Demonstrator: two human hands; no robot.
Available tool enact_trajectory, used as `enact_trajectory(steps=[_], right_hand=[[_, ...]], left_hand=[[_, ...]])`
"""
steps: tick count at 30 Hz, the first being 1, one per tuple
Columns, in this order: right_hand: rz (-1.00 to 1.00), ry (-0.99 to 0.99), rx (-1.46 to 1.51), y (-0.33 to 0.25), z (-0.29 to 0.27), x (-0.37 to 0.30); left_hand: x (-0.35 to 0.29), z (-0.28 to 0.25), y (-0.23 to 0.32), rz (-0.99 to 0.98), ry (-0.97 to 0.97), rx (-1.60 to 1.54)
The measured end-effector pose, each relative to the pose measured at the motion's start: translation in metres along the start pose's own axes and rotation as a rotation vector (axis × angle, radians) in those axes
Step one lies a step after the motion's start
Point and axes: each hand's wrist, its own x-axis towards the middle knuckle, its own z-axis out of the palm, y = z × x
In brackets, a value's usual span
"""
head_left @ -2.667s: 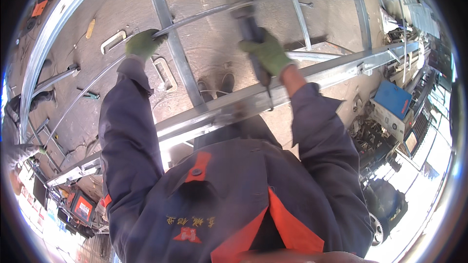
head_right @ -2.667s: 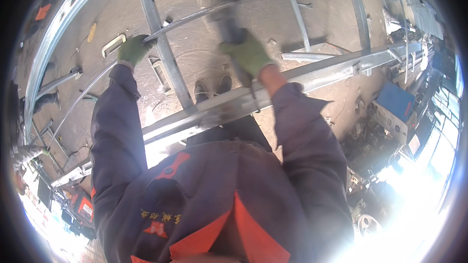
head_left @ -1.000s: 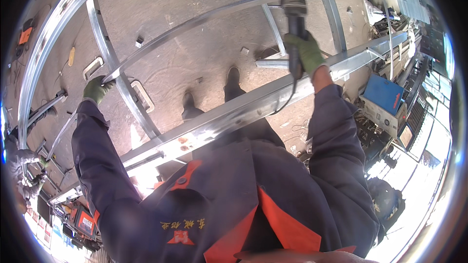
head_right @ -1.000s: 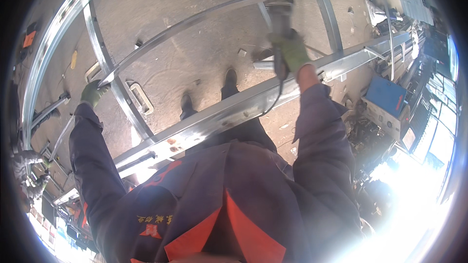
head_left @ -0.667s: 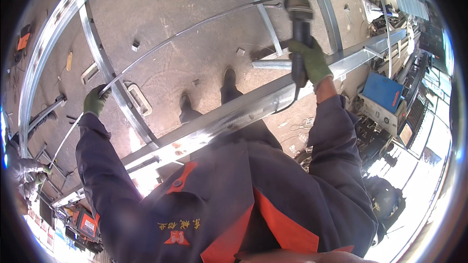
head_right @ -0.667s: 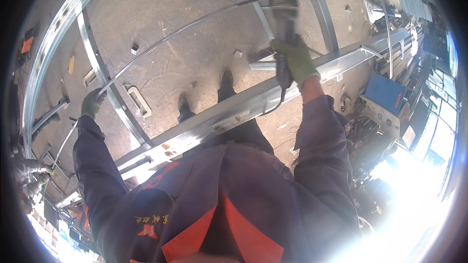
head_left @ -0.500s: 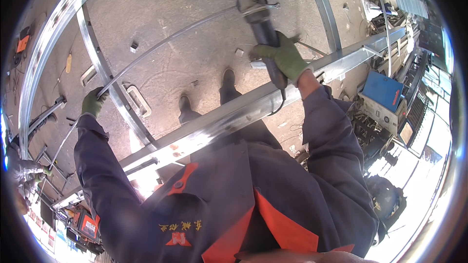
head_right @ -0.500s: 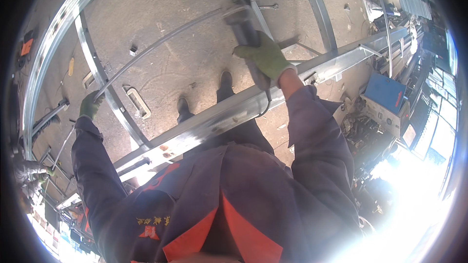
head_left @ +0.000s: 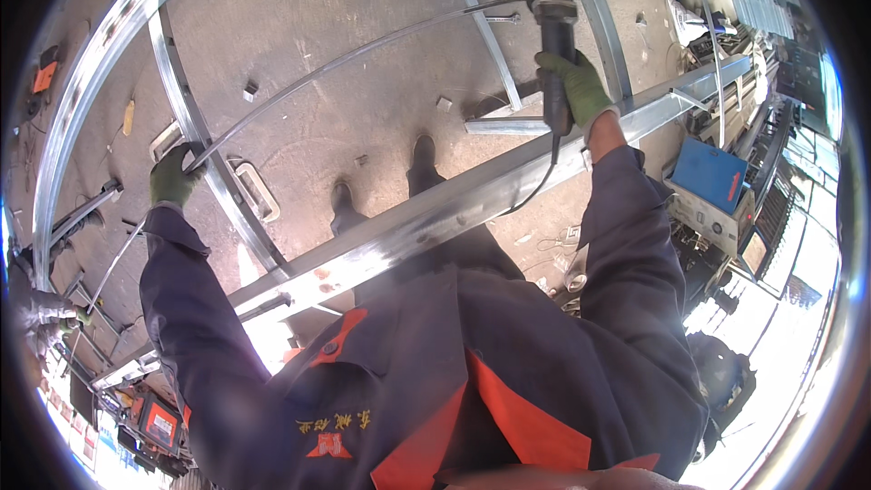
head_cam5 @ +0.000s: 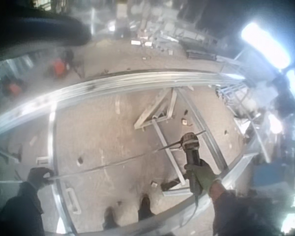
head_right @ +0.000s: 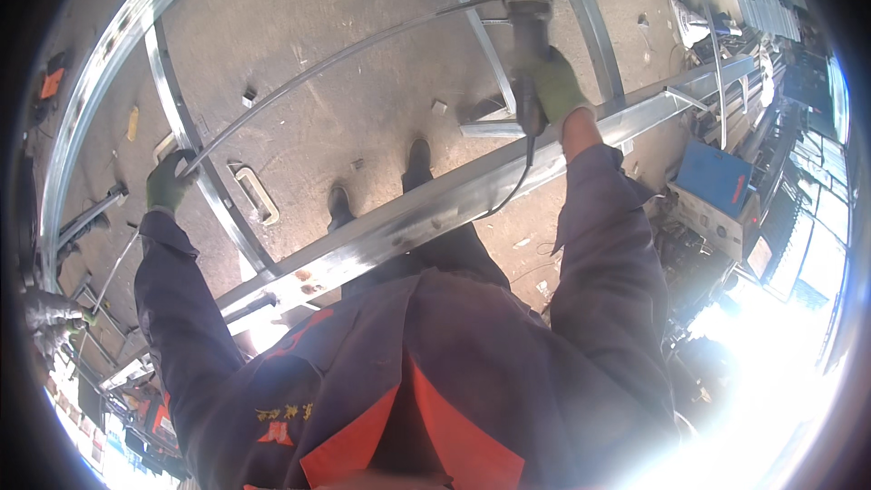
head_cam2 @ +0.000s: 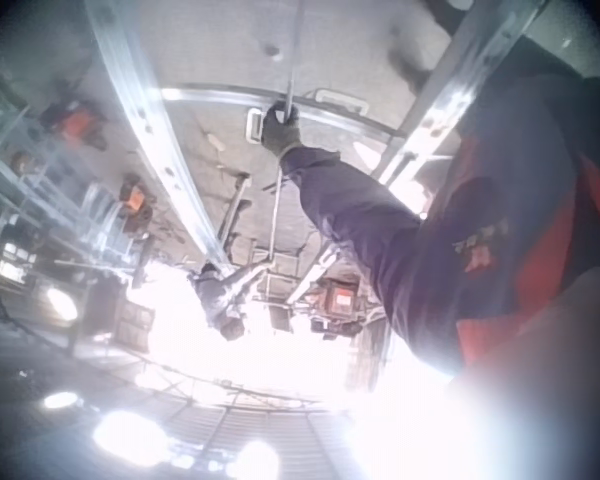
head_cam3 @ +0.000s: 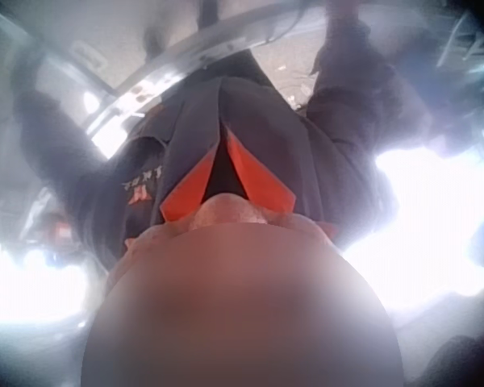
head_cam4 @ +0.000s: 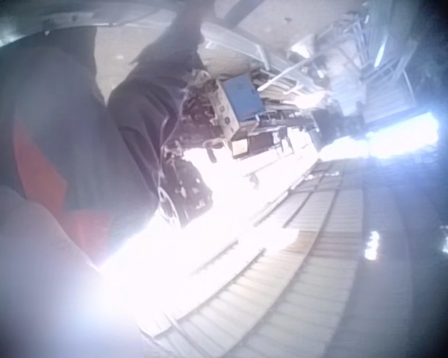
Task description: The person uses an angle grinder to smooth the edges of a metal frame. They hold the frame with one hand and move the grinder along the edges, producing sparks. The person repositions the frame and continues grinding different sections.
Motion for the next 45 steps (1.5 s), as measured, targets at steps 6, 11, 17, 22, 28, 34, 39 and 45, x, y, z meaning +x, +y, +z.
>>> enact_trajectory(steps=[6, 11, 17, 22, 28, 34, 39, 45], right_hand=[[-0.031, -0.191, -0.055, -0.015, 0.045, -0.035], [-0.122, -0.259, -0.275, -0.018, 0.077, -0.057], [-0.077, -0.277, -0.290, -0.017, 0.056, -0.039], [0.058, -0.038, -0.174, -0.019, -0.021, 0.016], [0.070, 0.024, -0.060, -0.029, -0.050, 0.041], [-0.188, -0.336, -0.398, -0.023, 0.027, -0.012], [-0.122, -0.156, -0.322, -0.003, 0.012, 0.002], [0.045, 0.023, 0.025, 0.000, -0.061, 0.056]], left_hand=[[0.023, -0.016, 0.140, 0.121, 0.164, 0.010], [0.097, 0.001, 0.304, 0.120, -0.012, 0.018], [0.119, -0.006, 0.350, 0.068, -0.221, 0.019], [0.119, -0.002, 0.346, 0.071, -0.220, 0.015], [0.116, -0.005, 0.351, 0.067, -0.176, 0.051], [0.117, 0.001, 0.347, 0.064, -0.180, 0.058], [0.121, 0.008, 0.340, 0.093, -0.154, -0.063], [0.118, 0.006, 0.344, 0.095, -0.130, 0.029]])
